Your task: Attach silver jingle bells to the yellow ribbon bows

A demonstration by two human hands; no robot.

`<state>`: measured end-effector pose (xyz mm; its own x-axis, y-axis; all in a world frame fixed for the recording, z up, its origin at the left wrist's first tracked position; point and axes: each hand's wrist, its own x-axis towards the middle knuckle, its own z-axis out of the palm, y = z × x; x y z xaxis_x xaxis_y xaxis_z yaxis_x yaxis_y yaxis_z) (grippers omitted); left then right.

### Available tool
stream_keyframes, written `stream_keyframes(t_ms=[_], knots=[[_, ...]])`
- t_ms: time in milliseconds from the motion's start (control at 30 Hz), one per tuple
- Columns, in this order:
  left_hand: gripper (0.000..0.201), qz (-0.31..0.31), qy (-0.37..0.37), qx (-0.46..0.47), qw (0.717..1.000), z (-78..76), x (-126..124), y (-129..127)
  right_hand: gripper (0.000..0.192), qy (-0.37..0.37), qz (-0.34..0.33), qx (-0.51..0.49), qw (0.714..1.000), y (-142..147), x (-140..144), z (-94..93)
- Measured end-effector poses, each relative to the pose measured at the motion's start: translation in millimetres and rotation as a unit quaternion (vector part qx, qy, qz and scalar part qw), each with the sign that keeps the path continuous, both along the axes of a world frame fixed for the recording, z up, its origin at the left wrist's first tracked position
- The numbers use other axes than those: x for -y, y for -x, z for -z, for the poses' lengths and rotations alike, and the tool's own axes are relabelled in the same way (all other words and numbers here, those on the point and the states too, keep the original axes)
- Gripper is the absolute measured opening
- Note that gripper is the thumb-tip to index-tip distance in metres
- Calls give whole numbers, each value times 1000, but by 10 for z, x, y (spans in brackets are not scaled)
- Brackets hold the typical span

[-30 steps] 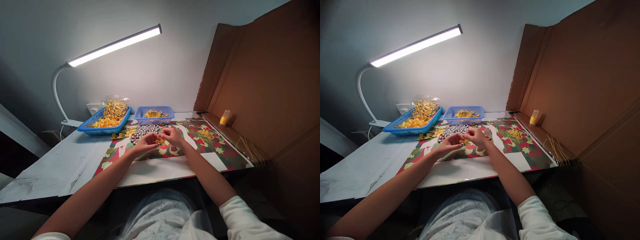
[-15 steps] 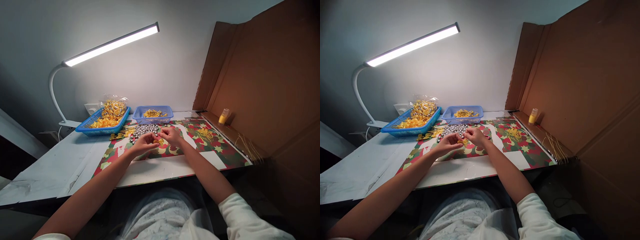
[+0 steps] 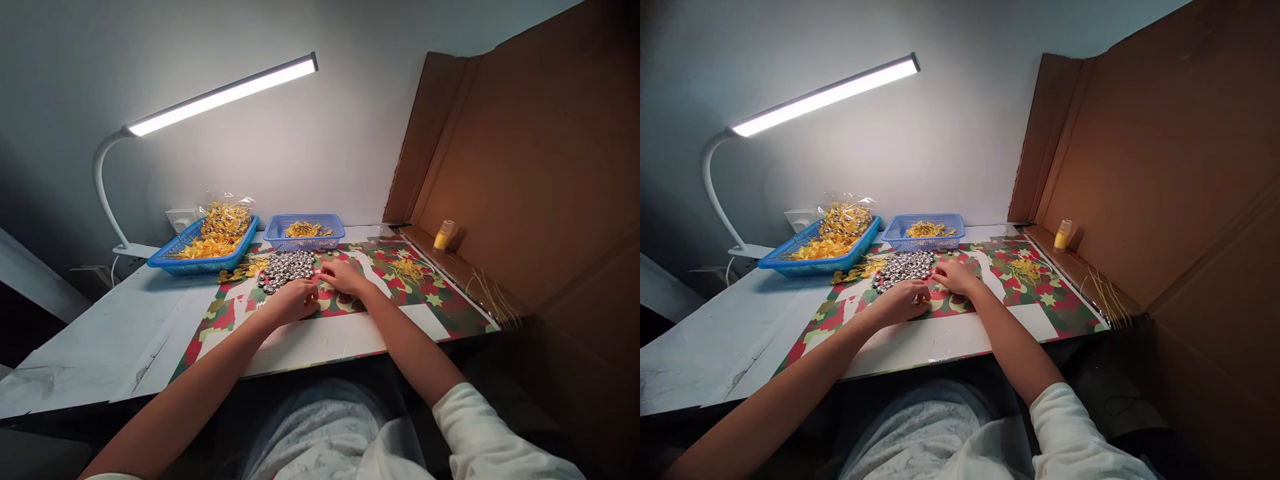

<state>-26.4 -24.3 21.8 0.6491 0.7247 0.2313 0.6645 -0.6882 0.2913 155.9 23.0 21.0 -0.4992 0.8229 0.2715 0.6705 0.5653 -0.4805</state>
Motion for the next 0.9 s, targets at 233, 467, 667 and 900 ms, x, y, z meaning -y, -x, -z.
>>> stream_keyframes(t_ms=[233,467,667,900], knots=[[21,65,0,78,995,5,4,159,21,-29,-13,43,999,40,-122,112],[21,104,8,70,992,134,-9,175,24,-79,-43,93,992,170,-180,207],[23,85,-32,78,993,146,22,76,18,-158,-13,58,986,211,-155,249],[27,-224,-173,-36,959,-171,-583,573,15,-152,59,-60,985,198,-31,191]])
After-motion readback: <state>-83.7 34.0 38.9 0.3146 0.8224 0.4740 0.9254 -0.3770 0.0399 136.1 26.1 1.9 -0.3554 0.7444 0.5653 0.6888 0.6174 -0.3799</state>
